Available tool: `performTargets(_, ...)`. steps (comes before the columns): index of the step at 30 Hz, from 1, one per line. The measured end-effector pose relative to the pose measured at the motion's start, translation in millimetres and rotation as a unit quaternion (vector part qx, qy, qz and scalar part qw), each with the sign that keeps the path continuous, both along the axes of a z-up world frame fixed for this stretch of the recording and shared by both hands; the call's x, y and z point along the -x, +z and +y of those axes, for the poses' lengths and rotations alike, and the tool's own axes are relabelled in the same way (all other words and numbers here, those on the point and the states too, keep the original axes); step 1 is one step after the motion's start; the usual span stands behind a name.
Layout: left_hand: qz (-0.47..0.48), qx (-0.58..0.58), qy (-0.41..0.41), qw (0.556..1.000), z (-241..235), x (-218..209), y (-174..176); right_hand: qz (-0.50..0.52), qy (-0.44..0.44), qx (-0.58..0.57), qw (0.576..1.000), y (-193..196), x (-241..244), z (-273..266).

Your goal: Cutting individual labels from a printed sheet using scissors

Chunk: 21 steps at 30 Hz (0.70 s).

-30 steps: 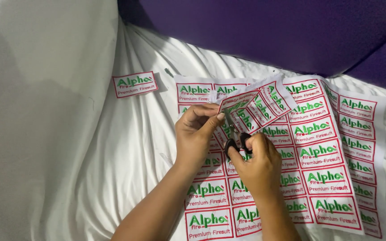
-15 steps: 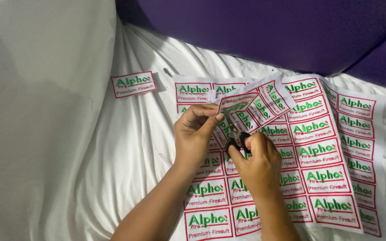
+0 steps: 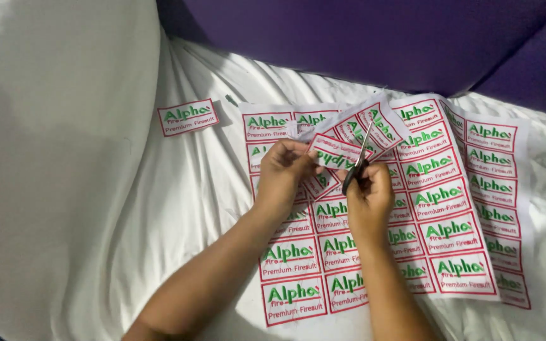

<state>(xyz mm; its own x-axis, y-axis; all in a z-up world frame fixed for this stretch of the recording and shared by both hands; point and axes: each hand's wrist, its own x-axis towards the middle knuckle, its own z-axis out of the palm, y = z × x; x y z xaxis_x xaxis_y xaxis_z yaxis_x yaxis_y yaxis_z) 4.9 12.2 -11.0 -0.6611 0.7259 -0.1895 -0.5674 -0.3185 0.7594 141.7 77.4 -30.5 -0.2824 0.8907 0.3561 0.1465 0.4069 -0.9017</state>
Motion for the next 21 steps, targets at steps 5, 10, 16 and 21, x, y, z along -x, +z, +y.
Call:
performTargets(5, 0.011, -0.029, -0.08, 0.996, 7, 52, 10, 0.123, 0.0, 0.028, 0.992, 9, 0, 3)
performTargets(10, -0.057, -0.147, 0.184, 0.97, -39, 112, 56, 0.24, -0.004, 0.068, 0.968, 6, 4, 7)
performTargets(16, -0.102, -0.023, 0.206, 0.973, -63, -12, 30, 0.228, -0.004, 0.059, 0.972, -4, -1, 12)
performTargets(21, 0.091, -0.004, 0.056, 0.994, -43, -43, 53, 0.305, 0.013, 0.12, 0.945, 24, -8, 3)
